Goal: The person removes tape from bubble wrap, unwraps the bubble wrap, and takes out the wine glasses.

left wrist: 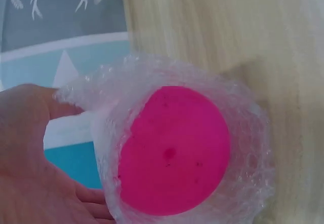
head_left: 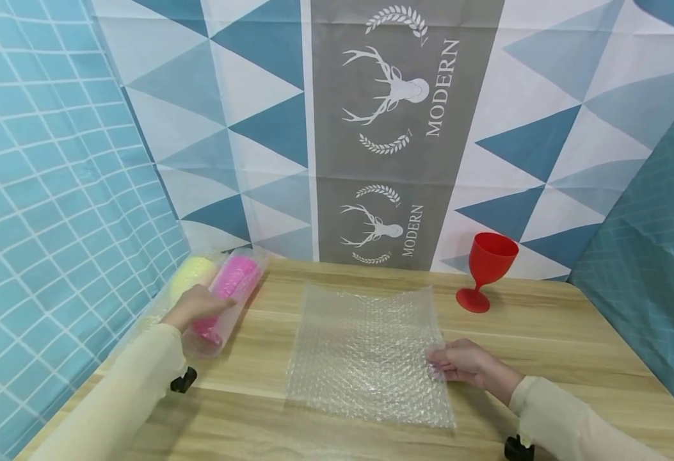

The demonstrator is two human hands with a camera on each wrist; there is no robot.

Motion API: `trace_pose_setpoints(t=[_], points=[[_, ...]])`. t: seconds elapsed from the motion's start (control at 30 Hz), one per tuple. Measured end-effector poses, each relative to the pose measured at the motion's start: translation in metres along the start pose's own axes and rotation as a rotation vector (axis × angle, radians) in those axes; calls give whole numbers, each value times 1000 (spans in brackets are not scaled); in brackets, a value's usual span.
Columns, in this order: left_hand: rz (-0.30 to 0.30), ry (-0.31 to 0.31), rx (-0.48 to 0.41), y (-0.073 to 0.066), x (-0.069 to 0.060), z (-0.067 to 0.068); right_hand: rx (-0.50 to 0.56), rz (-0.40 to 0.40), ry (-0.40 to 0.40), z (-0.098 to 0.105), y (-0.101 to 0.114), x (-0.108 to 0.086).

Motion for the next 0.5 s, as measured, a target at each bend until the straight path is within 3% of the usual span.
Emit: trace_pose_setpoints(t=[0.17, 0.37, 0.5], points=[[7, 64, -81, -1, 5, 5, 5, 5, 10, 0, 1, -1], [42, 147, -193, 1, 9, 1, -7, -7, 15, -1, 0, -2], [36, 155, -177, 3, 11, 1, -22, -12, 7, 0, 1, -2]])
Point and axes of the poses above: each hand's wrist, its own x-axis towards the middle knuckle, its own z-axis out of the back of the hand, y = z × x, the point moved 1 cm from there along x, towards the middle knuckle, and after that the axes turned 2 degrees about -x, right-handed, at the moved point
